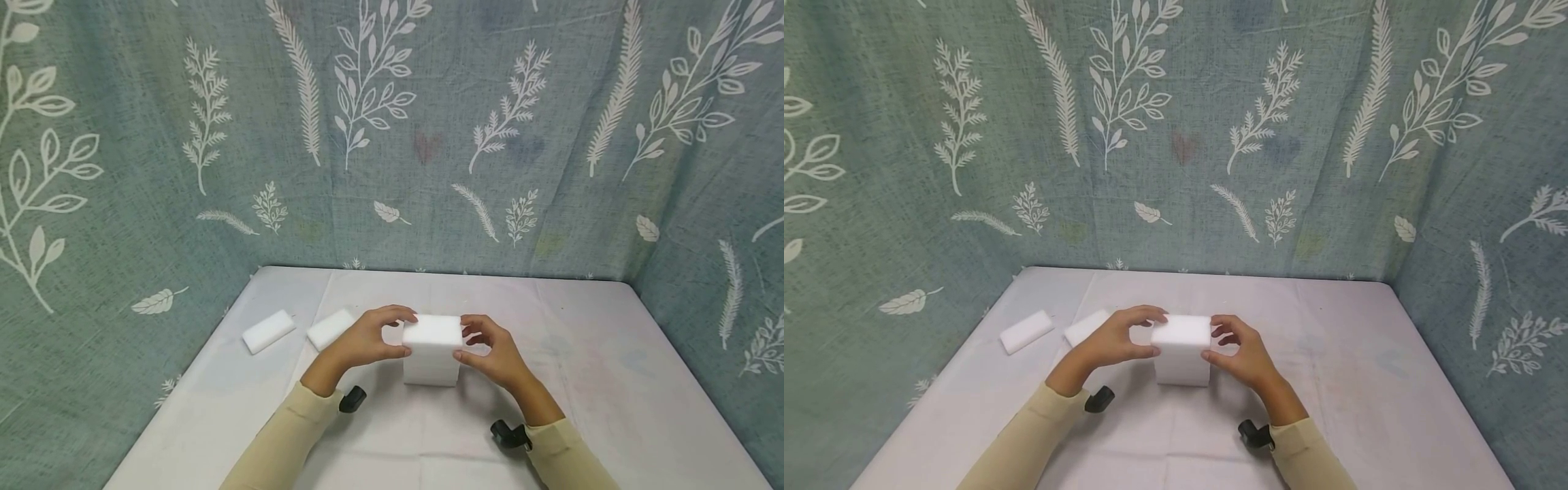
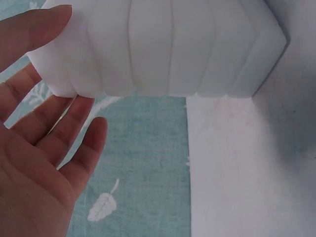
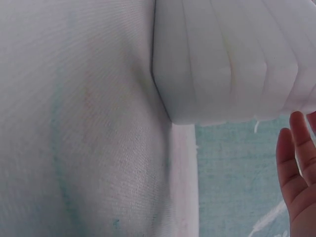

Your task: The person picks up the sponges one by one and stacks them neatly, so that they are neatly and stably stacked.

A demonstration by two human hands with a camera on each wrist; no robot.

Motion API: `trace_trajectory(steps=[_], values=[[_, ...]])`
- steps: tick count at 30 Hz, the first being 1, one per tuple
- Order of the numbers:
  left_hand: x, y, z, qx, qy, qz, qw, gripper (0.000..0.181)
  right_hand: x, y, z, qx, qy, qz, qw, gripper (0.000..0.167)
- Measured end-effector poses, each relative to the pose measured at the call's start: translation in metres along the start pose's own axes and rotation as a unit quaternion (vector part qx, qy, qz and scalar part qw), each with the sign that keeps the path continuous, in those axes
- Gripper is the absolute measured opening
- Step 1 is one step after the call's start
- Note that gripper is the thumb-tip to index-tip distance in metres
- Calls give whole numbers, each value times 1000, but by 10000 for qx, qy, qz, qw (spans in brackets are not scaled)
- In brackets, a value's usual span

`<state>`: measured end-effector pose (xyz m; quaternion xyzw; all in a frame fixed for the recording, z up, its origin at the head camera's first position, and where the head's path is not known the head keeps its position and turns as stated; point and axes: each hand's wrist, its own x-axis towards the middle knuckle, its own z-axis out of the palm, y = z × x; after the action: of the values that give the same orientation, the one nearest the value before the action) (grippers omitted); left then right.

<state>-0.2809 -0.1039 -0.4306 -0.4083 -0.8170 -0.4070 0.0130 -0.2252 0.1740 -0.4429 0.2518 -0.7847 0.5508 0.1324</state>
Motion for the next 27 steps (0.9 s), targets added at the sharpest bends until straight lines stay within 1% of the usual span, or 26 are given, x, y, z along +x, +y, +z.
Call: trace_trajectory(steps=[7,13,19,22,27], values=[[2,2,0,-47,-80,-49,9999,48,-1,-1,-1,34,26,-95,9999,47],[1,1,0,-111,-84,-50,9999,49,-1,1,-1,-20,51,-204,9998,47],[1,1,1,-74,-80,-120,9999,49,-1,0,0,-64,68,-84,9999,48],[1,0,1,-107,-66,-93,9999,50,0,0,0,-51,62,-46,10000,48],[1,1,1,-162,-74,-50,9998,51,1,1,0,-91,38,-226,9997,52]])
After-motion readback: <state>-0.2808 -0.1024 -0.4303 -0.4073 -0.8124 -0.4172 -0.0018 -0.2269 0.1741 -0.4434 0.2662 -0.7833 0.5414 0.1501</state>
